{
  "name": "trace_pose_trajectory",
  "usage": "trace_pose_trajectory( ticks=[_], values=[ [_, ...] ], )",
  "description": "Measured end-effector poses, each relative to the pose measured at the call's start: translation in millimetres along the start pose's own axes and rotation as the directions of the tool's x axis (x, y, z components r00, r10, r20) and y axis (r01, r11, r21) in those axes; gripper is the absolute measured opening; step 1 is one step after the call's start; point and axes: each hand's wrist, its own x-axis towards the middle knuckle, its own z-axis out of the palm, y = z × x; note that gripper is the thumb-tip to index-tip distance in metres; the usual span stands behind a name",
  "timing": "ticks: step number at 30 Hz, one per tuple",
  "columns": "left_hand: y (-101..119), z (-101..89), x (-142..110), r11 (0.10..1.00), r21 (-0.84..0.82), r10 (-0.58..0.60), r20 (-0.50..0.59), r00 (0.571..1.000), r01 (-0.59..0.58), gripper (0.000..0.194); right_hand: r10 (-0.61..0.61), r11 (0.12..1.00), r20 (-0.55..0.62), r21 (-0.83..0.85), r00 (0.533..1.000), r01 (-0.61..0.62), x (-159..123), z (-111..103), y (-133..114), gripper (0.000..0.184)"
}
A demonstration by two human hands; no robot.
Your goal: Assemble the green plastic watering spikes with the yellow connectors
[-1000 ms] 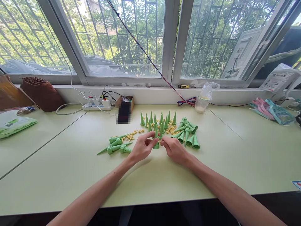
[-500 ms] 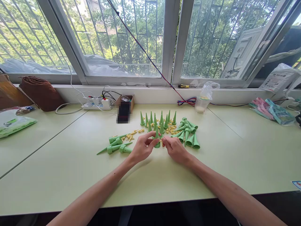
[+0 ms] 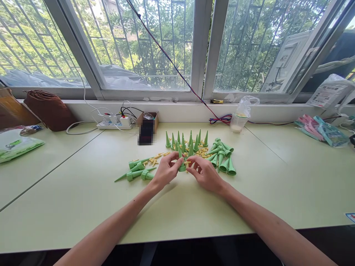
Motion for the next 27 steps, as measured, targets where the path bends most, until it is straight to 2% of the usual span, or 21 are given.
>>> trace_pose_trajectory(
  ticks=[11, 27],
  values=[
    [0.1, 0.1, -0.4, 0.998, -0.052, -0.032, 0.028, 0.999, 0.034, 0.035, -0.036, 0.999, 0.004, -0.033, 0.999, 0.036, -0.4, 0.6, 6.9, 0.013],
    [-6.7, -2.4, 0.2, 0.997, 0.035, 0.061, 0.053, 0.997, -0.063, 0.028, -0.036, 0.997, -0.003, -0.061, 0.999, 0.036, -1.4, 0.1, 5.3, 0.012]
  ],
)
